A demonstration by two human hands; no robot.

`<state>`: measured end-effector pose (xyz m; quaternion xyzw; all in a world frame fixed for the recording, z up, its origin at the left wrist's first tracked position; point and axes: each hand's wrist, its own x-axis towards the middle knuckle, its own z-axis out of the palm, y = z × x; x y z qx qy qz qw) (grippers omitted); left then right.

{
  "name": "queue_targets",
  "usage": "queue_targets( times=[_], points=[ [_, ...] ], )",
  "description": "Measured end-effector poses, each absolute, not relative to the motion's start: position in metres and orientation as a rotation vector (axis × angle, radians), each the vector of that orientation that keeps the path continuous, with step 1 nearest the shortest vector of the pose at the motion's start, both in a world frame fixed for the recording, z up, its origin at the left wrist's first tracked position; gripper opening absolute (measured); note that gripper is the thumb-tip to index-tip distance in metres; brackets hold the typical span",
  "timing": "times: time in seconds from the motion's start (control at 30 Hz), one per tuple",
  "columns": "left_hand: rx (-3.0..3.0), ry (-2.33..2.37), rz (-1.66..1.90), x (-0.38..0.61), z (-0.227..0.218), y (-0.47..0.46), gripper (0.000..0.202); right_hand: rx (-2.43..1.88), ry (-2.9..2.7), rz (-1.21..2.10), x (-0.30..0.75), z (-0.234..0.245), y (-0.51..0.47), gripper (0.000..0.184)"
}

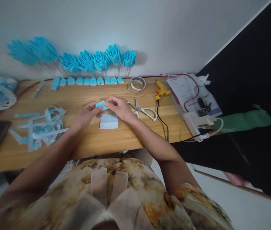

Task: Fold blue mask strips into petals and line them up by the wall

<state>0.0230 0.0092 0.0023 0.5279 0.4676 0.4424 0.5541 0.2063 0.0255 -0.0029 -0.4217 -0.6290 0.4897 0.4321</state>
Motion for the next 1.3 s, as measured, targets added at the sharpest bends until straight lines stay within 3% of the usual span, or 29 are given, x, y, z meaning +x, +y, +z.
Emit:
queue_targets(
  times=[0.23,0.4,0.53,0.73,0.93,1.3],
  points=[
    [1.271,1.124,1.083,0.020,0.000,0.009,0.023,-1.051,-1.660,1.118,0.212,-0.003,0.032,0.035],
    [1.284,1.106,1.102,0.020,-0.005,0.011,0.023,-1.074,-1.518,0.799,0.250,0.035,0.042,0.037],
    [1.311,1.098,1.066,0.021,-0.005,0.010,0.024,-1.192,-1.574,0.662,0.283,0.054,0.033,0.028],
    [1.303,1.093,1.083,0.023,0.000,0.008,0.026,-1.557,-1.929,0.448,0.304,0.013,0.014,0.004],
    [1.291,1.140,1.105,0.024,0.000,0.007,0.022,-1.829,-2.100,0.136,0.289,-0.003,0.006,0.013],
    [1.251,1.127,1.088,0.023,-0.004,0.010,0.020,-1.809,-1.629,0.420,0.293,-0.031,0.026,0.012]
  ],
)
